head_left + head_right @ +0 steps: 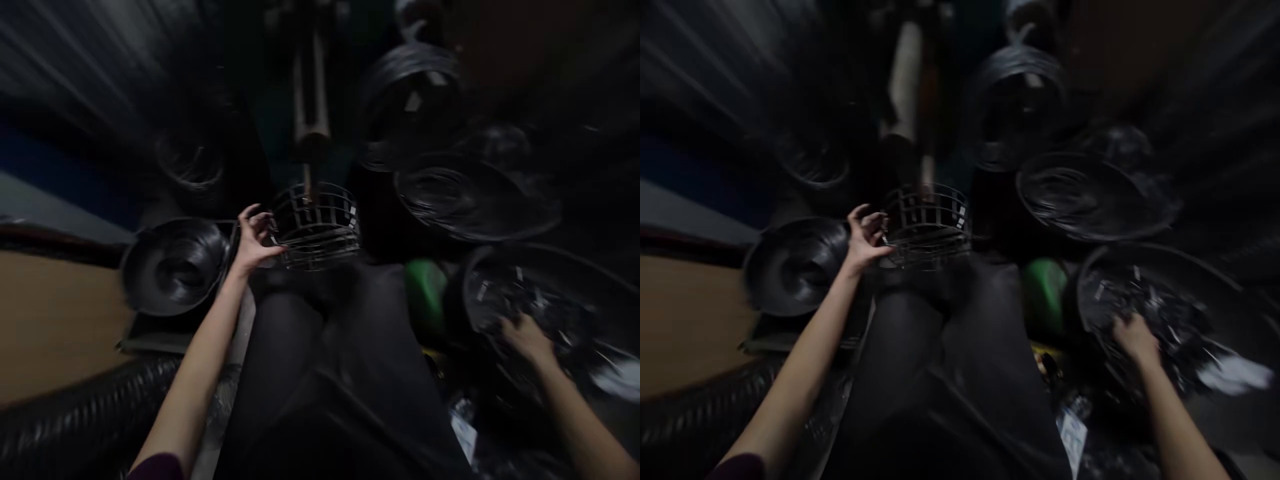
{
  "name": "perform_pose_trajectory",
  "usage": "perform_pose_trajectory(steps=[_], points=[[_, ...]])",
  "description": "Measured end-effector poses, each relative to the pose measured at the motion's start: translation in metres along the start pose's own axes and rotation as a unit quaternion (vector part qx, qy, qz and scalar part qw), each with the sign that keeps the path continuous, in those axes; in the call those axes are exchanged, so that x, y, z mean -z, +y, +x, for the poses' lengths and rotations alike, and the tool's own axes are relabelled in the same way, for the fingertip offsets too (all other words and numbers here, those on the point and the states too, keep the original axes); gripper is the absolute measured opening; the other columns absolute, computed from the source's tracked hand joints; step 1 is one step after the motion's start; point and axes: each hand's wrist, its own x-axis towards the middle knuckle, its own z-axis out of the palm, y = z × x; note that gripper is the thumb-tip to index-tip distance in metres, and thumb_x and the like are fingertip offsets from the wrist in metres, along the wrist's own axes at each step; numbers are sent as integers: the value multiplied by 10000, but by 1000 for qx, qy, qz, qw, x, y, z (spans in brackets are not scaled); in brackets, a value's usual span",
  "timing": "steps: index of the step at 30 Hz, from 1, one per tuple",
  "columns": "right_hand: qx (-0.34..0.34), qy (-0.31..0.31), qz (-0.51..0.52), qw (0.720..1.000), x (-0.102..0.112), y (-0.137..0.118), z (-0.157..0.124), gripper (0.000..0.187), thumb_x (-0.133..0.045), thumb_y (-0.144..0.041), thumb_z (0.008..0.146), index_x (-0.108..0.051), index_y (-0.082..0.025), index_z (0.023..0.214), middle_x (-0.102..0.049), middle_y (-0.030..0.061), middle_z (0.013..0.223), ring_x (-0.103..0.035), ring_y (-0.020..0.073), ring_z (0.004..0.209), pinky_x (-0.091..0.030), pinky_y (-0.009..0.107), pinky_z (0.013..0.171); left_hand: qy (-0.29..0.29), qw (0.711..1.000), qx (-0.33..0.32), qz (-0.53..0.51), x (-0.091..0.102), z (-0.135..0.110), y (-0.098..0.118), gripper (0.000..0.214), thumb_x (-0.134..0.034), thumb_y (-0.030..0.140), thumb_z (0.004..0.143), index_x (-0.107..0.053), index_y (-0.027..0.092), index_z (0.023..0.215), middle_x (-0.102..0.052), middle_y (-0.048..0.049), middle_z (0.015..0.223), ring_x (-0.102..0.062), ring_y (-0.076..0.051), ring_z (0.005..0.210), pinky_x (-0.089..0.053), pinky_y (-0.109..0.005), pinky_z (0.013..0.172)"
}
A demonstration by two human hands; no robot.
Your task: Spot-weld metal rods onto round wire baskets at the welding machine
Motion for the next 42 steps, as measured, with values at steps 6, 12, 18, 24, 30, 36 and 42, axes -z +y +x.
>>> perform_pose_trajectory(steps=[6, 12, 18, 24, 30, 36, 42], points=[[-162, 171, 205, 950, -15, -69, 8, 312, -804, -550, 657, -651, -379, 868, -661, -37, 611, -547, 161, 424, -362, 273, 344, -30, 981, -167, 93, -16, -11, 47, 968, -865, 569, 577, -365, 277, 1352, -501, -114, 1313, -520, -280, 1245, -433, -470, 1079], [-63, -118, 226, 965, -62, -182, 73, 350, -764, -498, 714, -726, -201, 895, -717, 23, 734, -591, 127, 541, -429, 249, 485, -103, 947, -187, 240, -29, -9, 85, 689, -861, 430, 631, -591, 243, 1236, -475, -127, 1342, -454, -324, 1260, -385, -500, 1090], [147, -57, -99, 983, -90, -198, 99, 230, -650, -339, 874, -763, -185, 1002, -769, 55, 948, -714, 198, 830, -513, 293, 739, -146, 926, -167, 305, -30, -12, 86, 648, -856, 393, 619, -647, 265, 1219, -456, -134, 1373, -437, -349, 1271, -388, -530, 1070], [293, -52, -366, 882, -101, -196, 95, 405, -571, -315, 933, -628, -206, 1319, -679, 67, 1235, -739, 213, 817, -427, 267, 501, -126, 939, -159, 279, -21, -13, 79, 679, -848, 384, 635, -629, 233, 1259, -461, -146, 1370, -444, -340, 1269, -396, -516, 1082], [339, -28, -391, 855, -92, -206, 116, 356, -493, -311, 961, -658, -253, 1272, -716, 37, 1165, -722, 158, 728, -365, 236, 480, -110, 948, -143, 262, -22, 1, 72, 689, -866, 356, 614, -627, 235, 1248, -446, -135, 1378, -434, -333, 1282, -407, -521, 1089], [356, -20, -407, 841, -88, -210, 126, 352, -535, -310, 939, -662, -259, 1263, -714, 15, 1171, -713, 160, 686, -353, 259, 473, -95, 955, -127, 250, -25, 9, 68, 706, -877, 333, 589, -625, 251, 1243, -445, -121, 1371, -429, -338, 1288, -407, -530, 1099], [345, -34, -395, 851, -86, -213, 134, 355, -513, -331, 950, -658, -276, 1269, -714, 18, 1183, -711, 159, 715, -370, 268, 487, -95, 961, -112, 235, -22, 16, 68, 709, -878, 316, 582, -622, 267, 1241, -439, -104, 1376, -431, -331, 1287, -414, -530, 1099]])
